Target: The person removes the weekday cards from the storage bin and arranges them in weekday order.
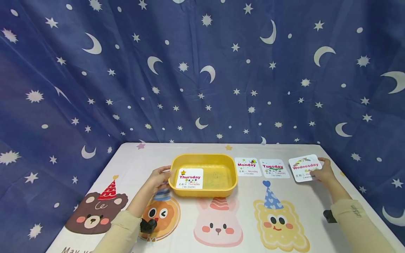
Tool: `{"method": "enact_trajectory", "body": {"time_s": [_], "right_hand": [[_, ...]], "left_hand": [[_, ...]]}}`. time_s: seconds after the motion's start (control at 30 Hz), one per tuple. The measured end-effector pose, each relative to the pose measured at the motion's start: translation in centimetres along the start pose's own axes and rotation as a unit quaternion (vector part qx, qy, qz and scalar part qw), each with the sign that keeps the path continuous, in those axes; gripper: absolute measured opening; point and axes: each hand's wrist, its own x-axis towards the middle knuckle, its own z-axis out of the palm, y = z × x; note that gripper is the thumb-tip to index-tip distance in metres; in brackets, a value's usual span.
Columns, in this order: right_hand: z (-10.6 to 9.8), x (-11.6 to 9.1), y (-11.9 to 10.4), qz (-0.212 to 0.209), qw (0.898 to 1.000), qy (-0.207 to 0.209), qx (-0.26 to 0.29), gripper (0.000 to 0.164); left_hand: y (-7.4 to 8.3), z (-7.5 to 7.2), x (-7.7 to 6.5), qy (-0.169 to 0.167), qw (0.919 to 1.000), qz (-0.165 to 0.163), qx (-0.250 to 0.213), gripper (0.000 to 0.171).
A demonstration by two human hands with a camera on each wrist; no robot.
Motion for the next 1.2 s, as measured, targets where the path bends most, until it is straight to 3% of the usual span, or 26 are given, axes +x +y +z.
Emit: {"method": "enact_trajectory", "body": {"time_s": [0.2, 0.37, 0.67, 0.9, 1.2], "right_hand": [[1.0, 0.8, 0.2, 0.018, 0.999, 0.041, -0.014, 0.080], [1.4, 1.0, 0.1, 0.020, 0.998, 0.051, -0.038, 0.077], [2.0, 1.3, 0.2, 0.027, 0.989, 0.071, -0.129, 0.066], [2.3, 1.3, 0.1, 0.052, 0.974, 0.070, -0.208, 0.058], [2.4, 1.5, 0.7, 0.063, 0.964, 0.043, -0.254, 0.051]], "left_hand": [[-0.2, -0.1, -0.1, 0.003, 1.0000, -0.006, -0.005, 0.045], [-0.2, -0.2, 0.1, 0.001, 1.0000, -0.005, -0.008, 0.046], [-0.2, -0.3, 0.1, 0.002, 1.0000, -0.004, -0.003, 0.046], [-0.2, -0.1, 0.2, 0.006, 1.0000, -0.001, 0.000, 0.045], [-0.1, -0.1, 0.3, 0.007, 1.0000, -0.002, 0.001, 0.045]]}}
